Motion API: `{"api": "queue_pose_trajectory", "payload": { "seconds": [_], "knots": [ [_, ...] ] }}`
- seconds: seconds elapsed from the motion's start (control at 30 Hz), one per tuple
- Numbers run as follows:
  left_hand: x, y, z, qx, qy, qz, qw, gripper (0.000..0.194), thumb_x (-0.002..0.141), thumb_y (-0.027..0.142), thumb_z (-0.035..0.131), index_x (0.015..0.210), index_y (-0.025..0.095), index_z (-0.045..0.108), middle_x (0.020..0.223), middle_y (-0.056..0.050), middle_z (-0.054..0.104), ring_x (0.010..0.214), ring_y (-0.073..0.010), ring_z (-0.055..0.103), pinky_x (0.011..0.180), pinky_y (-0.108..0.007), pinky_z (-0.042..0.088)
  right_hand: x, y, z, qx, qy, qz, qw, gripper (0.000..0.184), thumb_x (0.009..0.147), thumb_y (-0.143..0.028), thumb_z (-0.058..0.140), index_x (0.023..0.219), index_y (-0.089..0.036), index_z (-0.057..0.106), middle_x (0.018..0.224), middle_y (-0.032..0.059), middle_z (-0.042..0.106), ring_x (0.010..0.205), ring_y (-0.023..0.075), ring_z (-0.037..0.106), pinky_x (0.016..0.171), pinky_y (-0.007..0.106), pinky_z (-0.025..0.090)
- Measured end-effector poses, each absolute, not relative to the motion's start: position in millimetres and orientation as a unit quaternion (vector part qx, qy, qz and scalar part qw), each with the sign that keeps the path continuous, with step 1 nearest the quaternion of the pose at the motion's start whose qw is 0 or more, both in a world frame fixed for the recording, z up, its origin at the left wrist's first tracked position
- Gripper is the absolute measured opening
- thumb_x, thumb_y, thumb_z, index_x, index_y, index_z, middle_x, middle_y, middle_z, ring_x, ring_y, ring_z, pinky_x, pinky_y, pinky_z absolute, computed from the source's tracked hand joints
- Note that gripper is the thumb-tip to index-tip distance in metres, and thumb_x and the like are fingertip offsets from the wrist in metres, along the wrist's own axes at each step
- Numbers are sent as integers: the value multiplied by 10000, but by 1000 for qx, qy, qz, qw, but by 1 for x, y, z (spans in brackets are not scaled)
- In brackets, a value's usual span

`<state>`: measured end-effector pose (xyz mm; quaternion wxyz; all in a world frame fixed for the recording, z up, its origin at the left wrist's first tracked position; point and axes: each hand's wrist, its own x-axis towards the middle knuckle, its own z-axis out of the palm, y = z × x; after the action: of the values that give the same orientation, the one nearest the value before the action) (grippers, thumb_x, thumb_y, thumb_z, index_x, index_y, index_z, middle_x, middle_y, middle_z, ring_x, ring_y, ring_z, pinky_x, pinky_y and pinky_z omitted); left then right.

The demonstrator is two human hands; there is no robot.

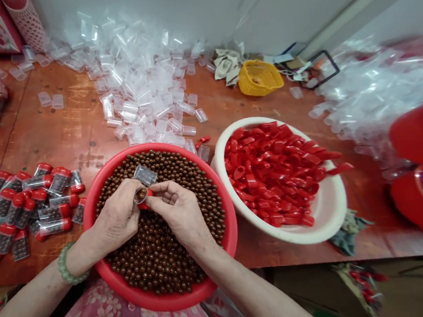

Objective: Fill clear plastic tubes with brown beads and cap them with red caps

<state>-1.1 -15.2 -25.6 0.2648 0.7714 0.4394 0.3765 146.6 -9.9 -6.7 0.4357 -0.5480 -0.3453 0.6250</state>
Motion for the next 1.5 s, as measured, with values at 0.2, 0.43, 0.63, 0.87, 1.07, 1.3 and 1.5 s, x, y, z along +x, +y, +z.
{"api": "queue_pose_trajectory", "payload": {
  "seconds": [0.2, 0.43, 0.63, 0.87, 1.07, 1.3, 1.5],
  "knots": [
    [-7, -15, -23, 724, 436, 390, 365, 358, 639, -35, 417, 921, 177, 476, 886, -34, 519, 805, -162, 481, 727, -295, 430, 140, -23, -9, -558, -530, 475, 427, 180, 779, -267, 717, 952, -215, 714, 947, 37, 757, 873, 182, 705, 868, 367, 570],
    [-7, -10, -5, 542, 440, 457, 552, 178, 829, 157, 546, 1007, 156, 541, 992, -47, 618, 926, -149, 580, 871, -282, 462, 137, -26, -13, -480, -741, 83, 463, 261, 830, -110, 633, 1066, -219, 648, 1101, 108, 715, 1040, 227, 681, 883, 399, 587],
    [-3, -11, -10, 424, 413, 479, 648, 200, 808, 219, 638, 976, 140, 564, 912, -21, 632, 873, -127, 580, 861, -255, 465, 129, -32, -24, -448, -788, -58, 419, 371, 836, -54, 606, 1191, -161, 591, 1056, 165, 715, 972, 236, 699, 837, 371, 602],
    [-15, -11, -5, 472, 405, 472, 625, 199, 846, 249, 616, 1010, 139, 588, 981, -41, 645, 920, -136, 598, 890, -262, 463, 140, -21, -15, -437, -772, 96, 452, 277, 853, -98, 603, 1089, -235, 652, 1012, 88, 725, 930, 211, 695, 847, 387, 595],
    [-28, -2, 1, 547, 382, 400, 628, 174, 854, 247, 624, 990, 138, 635, 984, -48, 663, 915, -139, 612, 852, -257, 466, 159, -13, 8, -494, -591, 366, 523, 138, 834, -232, 694, 971, -255, 693, 985, 29, 716, 930, 191, 683, 908, 416, 573],
    [-26, 7, 0, 537, 362, 324, 690, 219, 828, 301, 652, 973, 142, 612, 747, 8, 595, 648, -86, 519, 629, -215, 418, 163, 2, 14, -440, -620, 398, 513, 144, 839, -214, 688, 966, -279, 712, 991, 11, 720, 934, 169, 682, 874, 352, 575],
    [-27, 6, 4, 496, 321, 337, 733, 278, 811, 323, 686, 1003, 139, 606, 747, -4, 618, 688, -98, 579, 665, -227, 441, 165, 14, 10, -453, -587, 425, 520, 136, 807, -250, 723, 941, -270, 712, 988, 13, 729, 927, 178, 692, 880, 367, 578]
  ]
}}
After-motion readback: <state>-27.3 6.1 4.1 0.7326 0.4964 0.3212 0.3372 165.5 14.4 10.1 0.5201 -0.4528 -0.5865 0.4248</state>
